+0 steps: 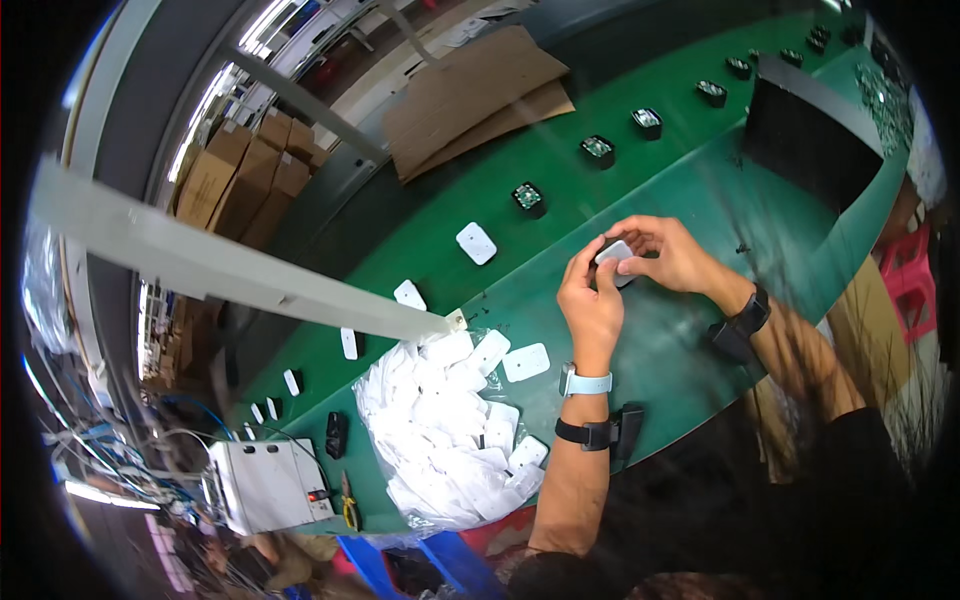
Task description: The person assembles small electronic devices by inserting circuit boards into white plastic casings. They pick up a casing, place a green circuit board inside, and then snap the two halves of the casing together. The completed units are placed on the green workbench.
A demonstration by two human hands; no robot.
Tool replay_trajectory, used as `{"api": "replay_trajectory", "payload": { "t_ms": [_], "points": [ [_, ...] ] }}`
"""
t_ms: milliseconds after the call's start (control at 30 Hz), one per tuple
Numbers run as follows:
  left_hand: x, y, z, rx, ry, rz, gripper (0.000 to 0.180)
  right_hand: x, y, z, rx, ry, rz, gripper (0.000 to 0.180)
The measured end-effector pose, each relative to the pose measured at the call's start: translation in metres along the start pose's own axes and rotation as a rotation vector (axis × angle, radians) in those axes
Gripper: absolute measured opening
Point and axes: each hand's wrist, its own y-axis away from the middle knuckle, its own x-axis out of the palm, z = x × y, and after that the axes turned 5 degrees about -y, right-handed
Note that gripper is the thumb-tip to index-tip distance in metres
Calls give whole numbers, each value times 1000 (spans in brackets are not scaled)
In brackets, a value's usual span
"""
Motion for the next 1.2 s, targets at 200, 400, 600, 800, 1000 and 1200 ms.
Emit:
{"api": "replay_trajectory", "payload": {
  "t_ms": [200,400,600,800,1000,1200],
  "points": [
    [4,-4,-17,147,-125,-388,34,4,-46,-10,87,51,-130,43],
    [-7,0,-20,181,-149,-350,19,15,-127,-27,3,478,-216,41],
    [1,0,-19,167,-211,-388,10,9,-128,3,-127,950,-323,30],
    [-1,3,17,434,-669,-519,14,121,-97,90,-431,755,418,18],
    [0,-2,-4,145,-483,-437,14,178,-29,94,-204,1675,539,5],
    [6,-13,18,269,-522,-447,10,185,-42,28,-491,1294,726,10]
  ]
}}
